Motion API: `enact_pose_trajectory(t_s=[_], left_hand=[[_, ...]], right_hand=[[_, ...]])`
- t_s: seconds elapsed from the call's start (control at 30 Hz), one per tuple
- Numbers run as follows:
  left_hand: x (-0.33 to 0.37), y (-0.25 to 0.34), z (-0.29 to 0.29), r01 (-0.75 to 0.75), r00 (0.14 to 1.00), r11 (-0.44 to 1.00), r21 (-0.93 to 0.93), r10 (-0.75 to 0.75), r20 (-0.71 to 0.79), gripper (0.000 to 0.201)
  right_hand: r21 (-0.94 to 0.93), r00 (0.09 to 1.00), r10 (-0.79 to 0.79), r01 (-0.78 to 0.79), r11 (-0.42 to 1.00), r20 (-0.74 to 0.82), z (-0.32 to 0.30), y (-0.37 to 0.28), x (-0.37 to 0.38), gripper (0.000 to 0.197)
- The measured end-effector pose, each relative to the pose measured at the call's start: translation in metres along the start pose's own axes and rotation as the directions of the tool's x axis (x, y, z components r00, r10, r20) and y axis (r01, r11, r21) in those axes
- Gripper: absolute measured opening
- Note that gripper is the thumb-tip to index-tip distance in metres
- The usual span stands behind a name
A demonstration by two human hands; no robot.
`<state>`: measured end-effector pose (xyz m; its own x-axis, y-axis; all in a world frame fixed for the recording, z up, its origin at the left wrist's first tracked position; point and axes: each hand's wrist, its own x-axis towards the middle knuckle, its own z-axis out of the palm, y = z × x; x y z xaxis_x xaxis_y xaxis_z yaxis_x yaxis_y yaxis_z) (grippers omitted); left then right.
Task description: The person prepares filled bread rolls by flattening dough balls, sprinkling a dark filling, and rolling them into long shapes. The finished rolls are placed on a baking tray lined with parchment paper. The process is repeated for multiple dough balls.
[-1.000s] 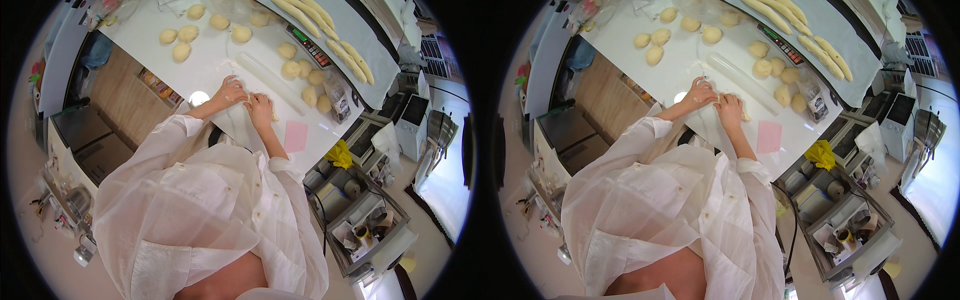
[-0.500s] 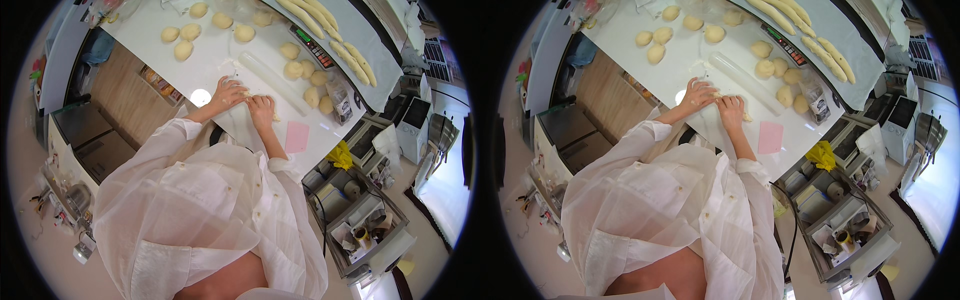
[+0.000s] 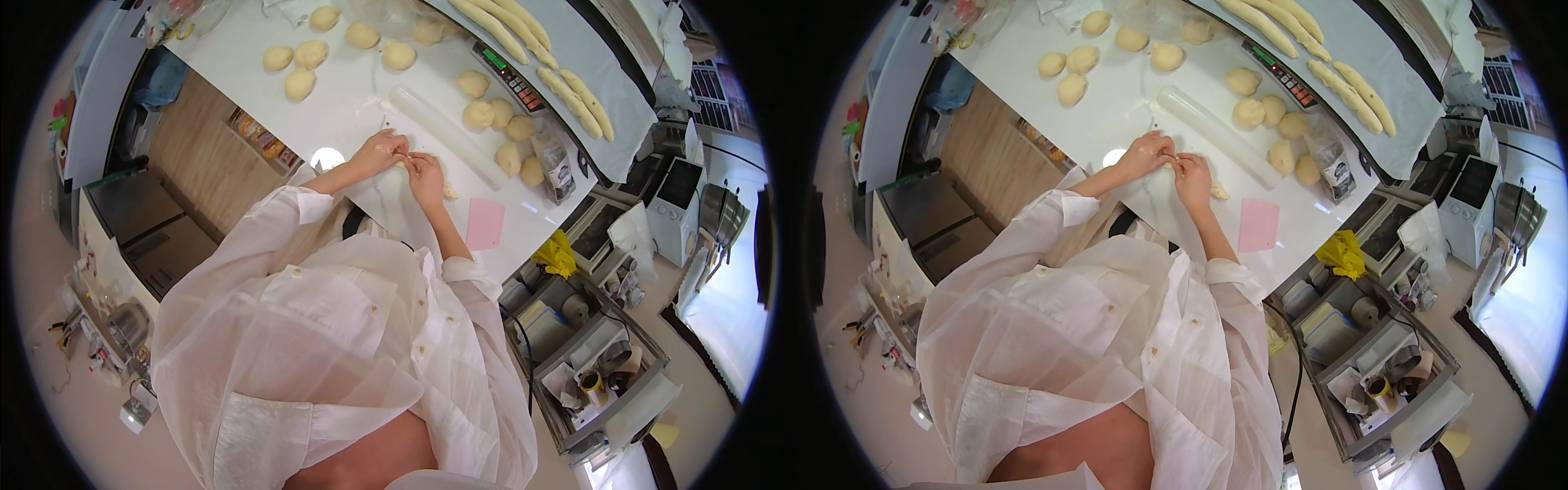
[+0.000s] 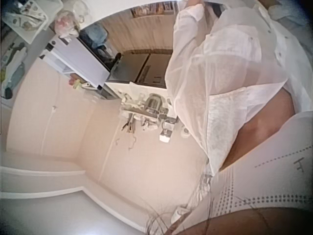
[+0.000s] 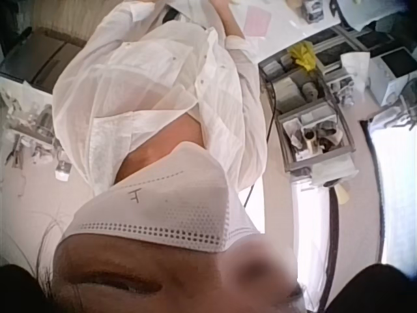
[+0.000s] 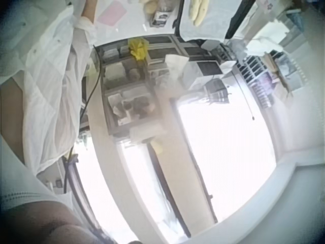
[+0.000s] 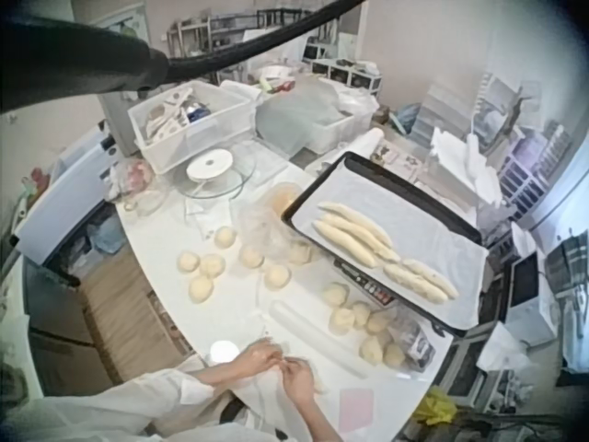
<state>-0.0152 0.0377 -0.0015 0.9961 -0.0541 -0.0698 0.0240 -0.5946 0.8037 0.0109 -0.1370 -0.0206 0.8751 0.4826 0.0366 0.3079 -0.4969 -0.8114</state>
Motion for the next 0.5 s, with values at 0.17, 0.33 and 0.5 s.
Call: enact_pose_trajectory(t_s=[0.17, 0.33, 0.5], left_hand=[[0.007, 0.014, -0.005, 0.257, 0.965, 0.947, -0.190, -0.243, 0.094, 0.027], [0.015, 0.005, -0.006, 0.117, 0.992, 0.985, -0.128, -0.110, 0.062, 0.036], [0.032, -0.002, -0.006, 0.163, 0.955, 0.985, -0.048, -0.145, 0.257, 0.036]], right_hand=[[0.176, 0.958, 0.281, -0.286, 0.942, 0.053, -0.001, -0.001, 0.007, 0.018], [0.215, 0.952, 0.283, -0.302, 0.929, 0.113, -0.005, -0.006, 0.014, 0.021], [0.093, 0.964, 0.234, -0.246, 0.965, 0.127, -0.005, -0.004, 0.013, 0.014]])
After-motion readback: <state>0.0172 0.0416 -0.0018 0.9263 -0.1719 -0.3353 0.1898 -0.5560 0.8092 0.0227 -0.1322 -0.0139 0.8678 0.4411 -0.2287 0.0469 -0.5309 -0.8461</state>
